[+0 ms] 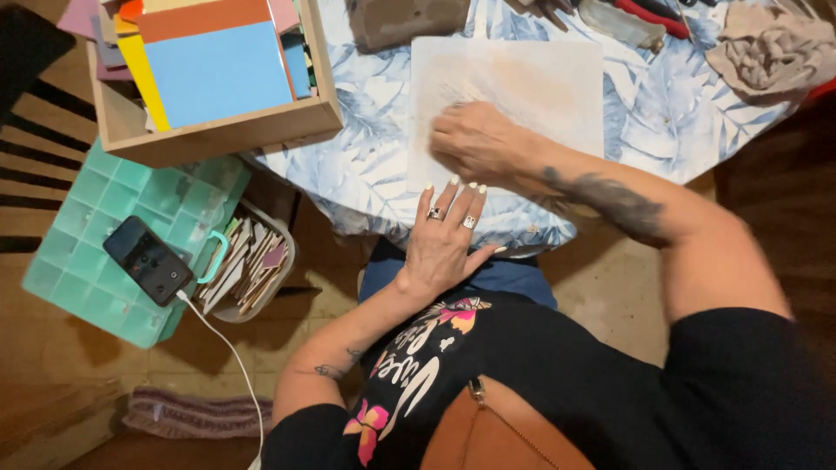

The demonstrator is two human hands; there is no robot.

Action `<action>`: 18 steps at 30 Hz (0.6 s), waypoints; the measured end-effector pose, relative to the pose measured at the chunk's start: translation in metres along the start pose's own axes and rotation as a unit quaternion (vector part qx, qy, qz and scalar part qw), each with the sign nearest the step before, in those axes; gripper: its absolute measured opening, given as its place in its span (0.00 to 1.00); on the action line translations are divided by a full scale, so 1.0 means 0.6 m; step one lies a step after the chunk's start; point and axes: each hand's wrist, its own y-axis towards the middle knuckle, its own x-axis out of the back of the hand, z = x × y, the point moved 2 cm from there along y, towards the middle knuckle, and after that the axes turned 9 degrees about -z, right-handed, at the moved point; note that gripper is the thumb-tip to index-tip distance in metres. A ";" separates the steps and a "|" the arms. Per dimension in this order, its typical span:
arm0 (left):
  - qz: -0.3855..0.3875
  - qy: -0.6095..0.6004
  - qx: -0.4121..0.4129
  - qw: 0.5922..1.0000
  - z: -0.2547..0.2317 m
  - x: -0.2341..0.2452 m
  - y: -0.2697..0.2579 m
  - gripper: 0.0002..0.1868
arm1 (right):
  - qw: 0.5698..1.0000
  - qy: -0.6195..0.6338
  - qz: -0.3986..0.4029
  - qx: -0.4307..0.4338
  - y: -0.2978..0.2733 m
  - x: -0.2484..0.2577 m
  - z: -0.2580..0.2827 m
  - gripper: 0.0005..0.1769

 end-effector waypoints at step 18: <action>-0.015 0.003 -0.010 1.000 -0.007 -0.002 -0.001 0.39 | 1.000 -0.026 -0.014 -0.005 0.015 -0.006 -0.001 0.09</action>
